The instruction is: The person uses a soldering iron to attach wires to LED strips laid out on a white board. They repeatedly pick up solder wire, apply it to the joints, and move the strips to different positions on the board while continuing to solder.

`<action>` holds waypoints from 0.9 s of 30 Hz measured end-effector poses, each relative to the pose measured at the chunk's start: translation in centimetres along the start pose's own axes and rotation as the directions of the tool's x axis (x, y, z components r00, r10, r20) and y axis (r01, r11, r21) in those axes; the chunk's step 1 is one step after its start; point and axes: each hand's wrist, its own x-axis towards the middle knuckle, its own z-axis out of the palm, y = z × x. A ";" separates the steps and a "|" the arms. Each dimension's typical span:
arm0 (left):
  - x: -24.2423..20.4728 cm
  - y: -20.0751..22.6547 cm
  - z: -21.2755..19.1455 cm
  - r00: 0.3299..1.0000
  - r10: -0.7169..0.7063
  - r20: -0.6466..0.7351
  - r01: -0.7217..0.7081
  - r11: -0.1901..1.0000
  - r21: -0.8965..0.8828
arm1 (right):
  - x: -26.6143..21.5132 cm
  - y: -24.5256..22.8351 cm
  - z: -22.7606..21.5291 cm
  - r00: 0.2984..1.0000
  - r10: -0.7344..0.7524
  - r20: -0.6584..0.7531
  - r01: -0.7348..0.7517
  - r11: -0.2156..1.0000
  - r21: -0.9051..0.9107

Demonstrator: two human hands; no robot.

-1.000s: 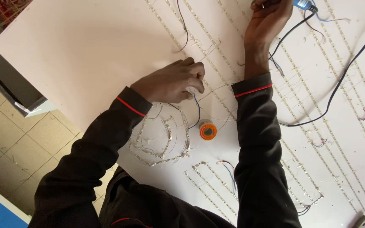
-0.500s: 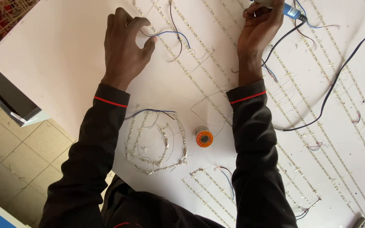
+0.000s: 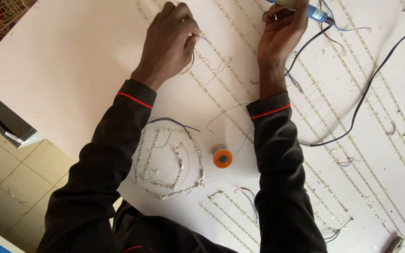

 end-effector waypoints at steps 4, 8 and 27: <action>0.8 -0.2 -1.0 0.952 -0.250 -0.177 0.246 0.968 -0.046 | 0.1 0.3 -0.7 0.999 0.004 0.035 -0.005 1.000 0.021; 1.4 -1.0 -0.9 0.791 -0.306 -0.530 0.403 0.912 0.074 | -0.4 -0.2 0.0 0.999 0.040 -0.032 -0.039 0.999 0.021; 1.7 0.5 4.2 0.744 -0.470 -0.476 0.456 0.877 -0.153 | -1.5 -1.1 2.1 0.998 0.065 -0.019 -0.067 0.988 -0.140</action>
